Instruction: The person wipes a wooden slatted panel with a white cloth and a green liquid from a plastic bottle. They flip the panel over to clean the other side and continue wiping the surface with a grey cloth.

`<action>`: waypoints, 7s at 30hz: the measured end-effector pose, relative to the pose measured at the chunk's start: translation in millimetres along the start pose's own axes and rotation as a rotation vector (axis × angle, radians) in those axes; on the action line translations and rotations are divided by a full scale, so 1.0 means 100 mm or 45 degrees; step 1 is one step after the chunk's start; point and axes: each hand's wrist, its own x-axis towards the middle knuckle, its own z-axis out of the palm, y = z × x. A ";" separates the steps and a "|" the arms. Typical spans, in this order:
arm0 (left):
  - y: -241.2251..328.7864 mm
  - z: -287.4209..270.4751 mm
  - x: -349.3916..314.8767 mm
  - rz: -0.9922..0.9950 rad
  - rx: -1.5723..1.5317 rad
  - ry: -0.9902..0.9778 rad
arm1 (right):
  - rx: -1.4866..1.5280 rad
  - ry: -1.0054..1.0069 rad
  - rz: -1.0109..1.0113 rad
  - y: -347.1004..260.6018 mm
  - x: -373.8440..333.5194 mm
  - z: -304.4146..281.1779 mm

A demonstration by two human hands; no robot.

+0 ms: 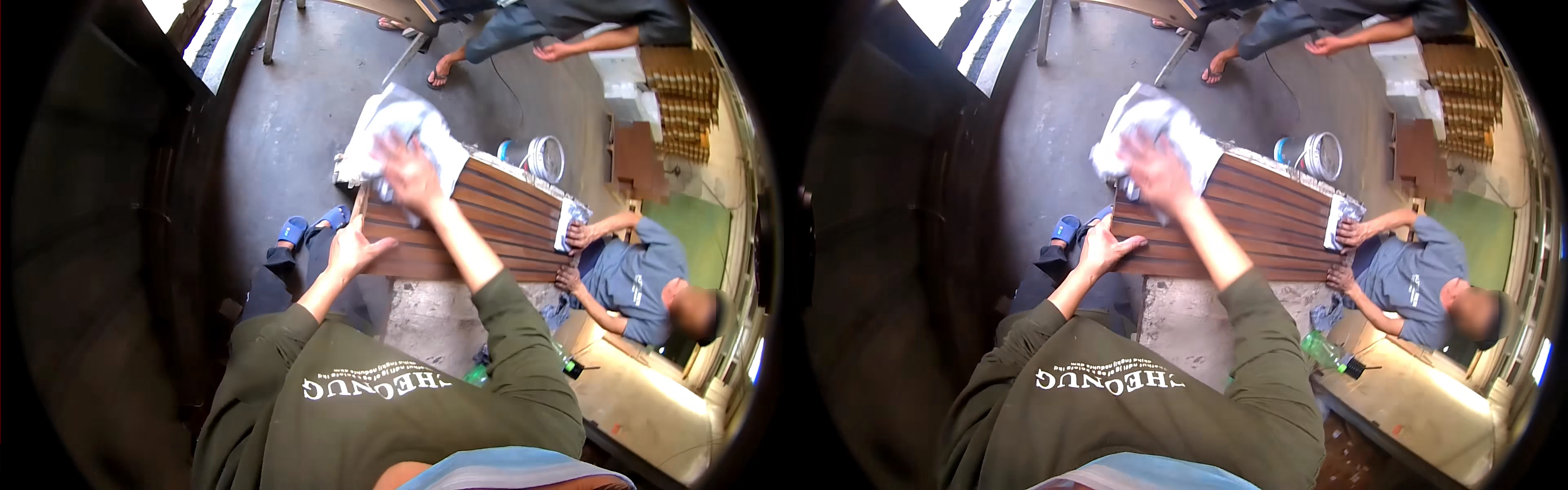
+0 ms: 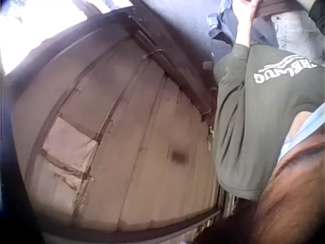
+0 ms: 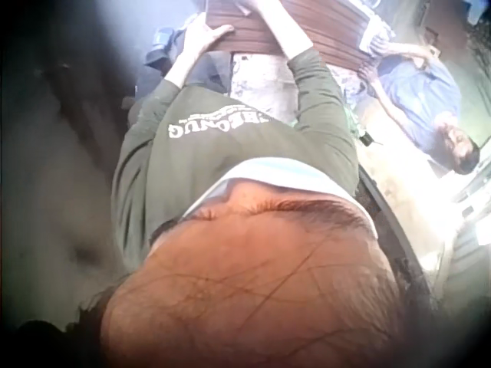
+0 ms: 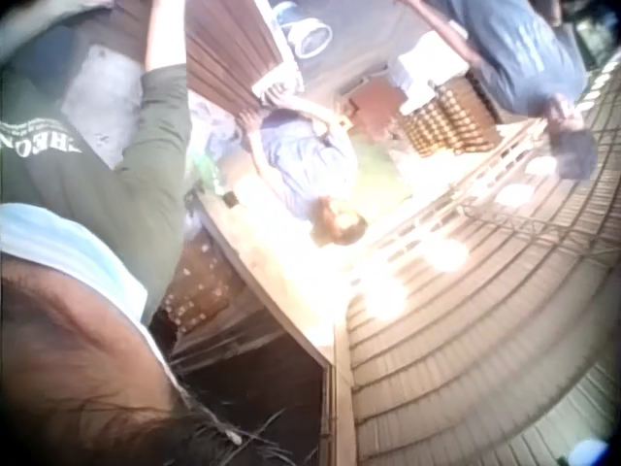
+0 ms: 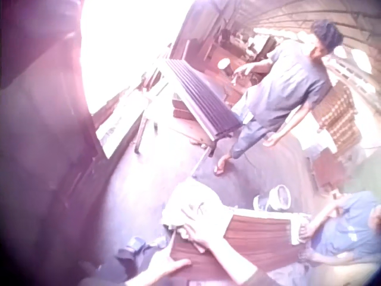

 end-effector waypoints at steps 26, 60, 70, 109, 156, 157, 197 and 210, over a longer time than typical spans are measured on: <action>0.78 0.00 -0.20 0.608 -0.223 0.112 | 1.069 1.134 0.811 -1.79 -0.81 -0.16; 1.06 -0.06 1.31 0.824 1.269 0.385 | -0.500 0.396 1.278 0.60 -1.09 -0.02; 0.39 -0.06 0.19 0.860 1.045 0.045 | -0.483 0.375 1.314 0.54 -1.10 -0.07; 0.38 -0.19 1.00 0.275 0.120 0.321 | -0.423 0.333 1.379 0.42 -1.01 -0.17; 1.55 0.62 1.47 1.410 1.197 -0.676 | 0.058 1.708 1.073 0.51 -1.31 -0.13; 1.46 0.33 1.47 1.377 1.253 -0.681 | 0.071 1.706 1.102 0.49 -1.29 -0.16; 1.48 -0.20 1.65 1.669 1.389 -0.627 | -0.284 1.400 2.182 -0.73 -1.12 0.25; 1.16 -0.54 1.45 1.818 1.220 -0.859 | -0.097 1.512 2.199 -0.68 -1.16 0.28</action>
